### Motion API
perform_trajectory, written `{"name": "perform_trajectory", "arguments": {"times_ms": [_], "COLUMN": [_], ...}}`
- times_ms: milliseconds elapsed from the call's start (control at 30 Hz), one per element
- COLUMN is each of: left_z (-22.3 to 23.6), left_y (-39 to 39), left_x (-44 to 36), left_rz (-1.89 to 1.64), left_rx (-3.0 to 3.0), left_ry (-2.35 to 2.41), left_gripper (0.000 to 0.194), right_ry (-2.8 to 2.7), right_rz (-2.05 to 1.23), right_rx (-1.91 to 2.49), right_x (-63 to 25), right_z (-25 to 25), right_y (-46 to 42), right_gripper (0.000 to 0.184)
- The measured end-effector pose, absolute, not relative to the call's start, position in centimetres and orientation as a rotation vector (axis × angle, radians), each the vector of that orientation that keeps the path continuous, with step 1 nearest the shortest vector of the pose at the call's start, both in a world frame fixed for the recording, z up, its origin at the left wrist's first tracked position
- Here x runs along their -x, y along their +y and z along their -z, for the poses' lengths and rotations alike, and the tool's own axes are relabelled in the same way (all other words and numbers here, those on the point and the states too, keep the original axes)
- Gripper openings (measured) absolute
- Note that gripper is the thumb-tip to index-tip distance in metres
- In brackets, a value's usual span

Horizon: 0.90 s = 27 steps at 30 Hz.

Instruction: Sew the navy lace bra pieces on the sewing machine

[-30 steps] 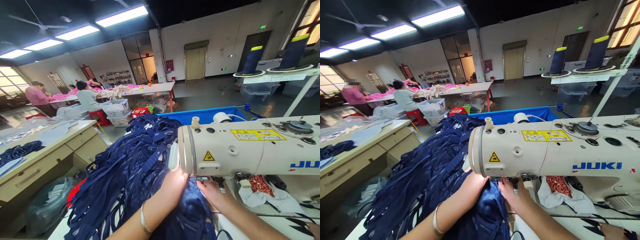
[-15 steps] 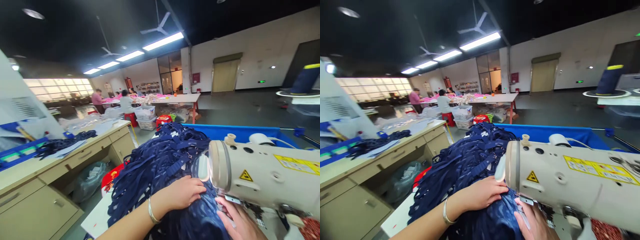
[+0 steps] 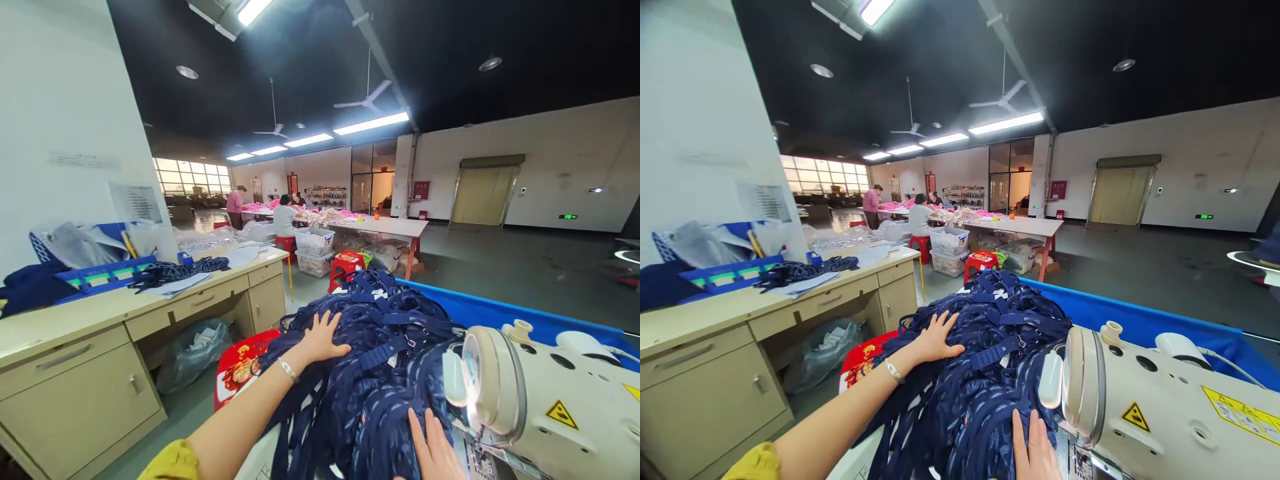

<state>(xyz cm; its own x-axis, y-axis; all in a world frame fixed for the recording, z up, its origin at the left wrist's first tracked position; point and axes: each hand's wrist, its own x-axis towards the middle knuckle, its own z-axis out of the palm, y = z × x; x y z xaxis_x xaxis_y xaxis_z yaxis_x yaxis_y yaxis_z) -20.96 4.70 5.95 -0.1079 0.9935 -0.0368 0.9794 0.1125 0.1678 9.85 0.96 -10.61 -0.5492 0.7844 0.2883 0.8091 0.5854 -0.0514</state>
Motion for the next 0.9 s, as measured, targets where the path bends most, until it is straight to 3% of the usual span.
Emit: {"name": "perform_trajectory", "arguments": {"times_ms": [67, 200, 433, 600, 733, 900], "left_z": [-6.0, -6.8, -8.5, -10.4, -11.3, -8.5], "left_y": [5.5, 6.8, 7.7, 7.3, 5.4, 4.0], "left_x": [21.7, 23.1, 24.0, 23.0, 18.4, 7.8], "left_rz": [-0.141, -0.090, 0.003, -0.010, -0.206, -0.292], "left_rx": [-2.038, -2.125, -2.196, -2.171, -2.299, -2.611], "left_ry": [2.201, 2.120, 2.072, 2.183, 2.267, 1.855], "left_gripper": [0.098, 0.092, 0.083, 0.073, 0.047, 0.045], "right_ry": [-2.558, -2.446, -2.134, -2.213, -2.340, -2.340], "right_rz": [0.007, -0.072, -0.098, -0.285, -0.364, -0.170], "right_rx": [1.330, 1.429, 1.489, 1.431, 1.320, 1.325], "right_x": [-8.1, -3.9, 1.8, -1.0, -5.7, -8.3], "right_z": [9.0, 6.5, 4.8, 3.4, 3.2, 4.5], "right_y": [1.1, 0.4, -0.4, -0.7, -1.2, -1.0], "right_gripper": [0.082, 0.088, 0.081, 0.075, 0.071, 0.067]}}
